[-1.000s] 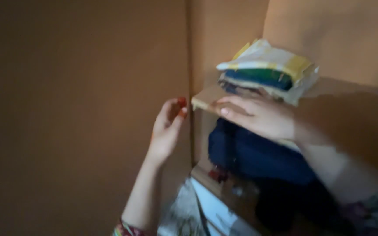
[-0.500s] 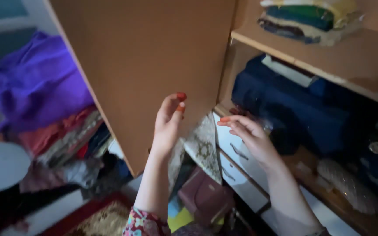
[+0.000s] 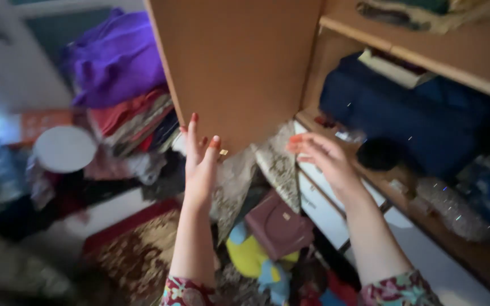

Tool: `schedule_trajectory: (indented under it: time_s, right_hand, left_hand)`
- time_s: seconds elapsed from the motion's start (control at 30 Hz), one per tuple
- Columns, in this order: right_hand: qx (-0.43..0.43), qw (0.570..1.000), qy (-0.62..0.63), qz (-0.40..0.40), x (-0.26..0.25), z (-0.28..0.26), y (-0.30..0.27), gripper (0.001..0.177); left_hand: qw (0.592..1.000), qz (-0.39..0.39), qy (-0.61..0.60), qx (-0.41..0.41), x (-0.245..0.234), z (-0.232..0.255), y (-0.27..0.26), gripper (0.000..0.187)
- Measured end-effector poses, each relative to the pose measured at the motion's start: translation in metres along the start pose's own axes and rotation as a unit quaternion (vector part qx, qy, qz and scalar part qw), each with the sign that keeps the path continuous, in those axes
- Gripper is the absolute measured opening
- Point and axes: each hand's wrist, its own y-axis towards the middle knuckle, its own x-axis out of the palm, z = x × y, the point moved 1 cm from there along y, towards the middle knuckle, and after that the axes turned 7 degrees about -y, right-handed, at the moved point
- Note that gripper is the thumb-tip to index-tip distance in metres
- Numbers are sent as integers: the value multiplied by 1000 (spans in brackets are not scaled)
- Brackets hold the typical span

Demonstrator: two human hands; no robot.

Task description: Fold various pieces of clothing and place them on a shelf in a wardrobe.

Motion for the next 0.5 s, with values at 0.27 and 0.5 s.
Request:
schedule_trajectory:
  time_s: [0.27,0.5]
  right_hand:
    - [-11,999,34,-22,35,-31,-89,33]
    - [-10,999,33,-1,35,-71,-166,32]
  left_hand:
    - [992,40,62,-106,2,80,-103,57]
    - [989,18,51,-135,17,139,-166,53]
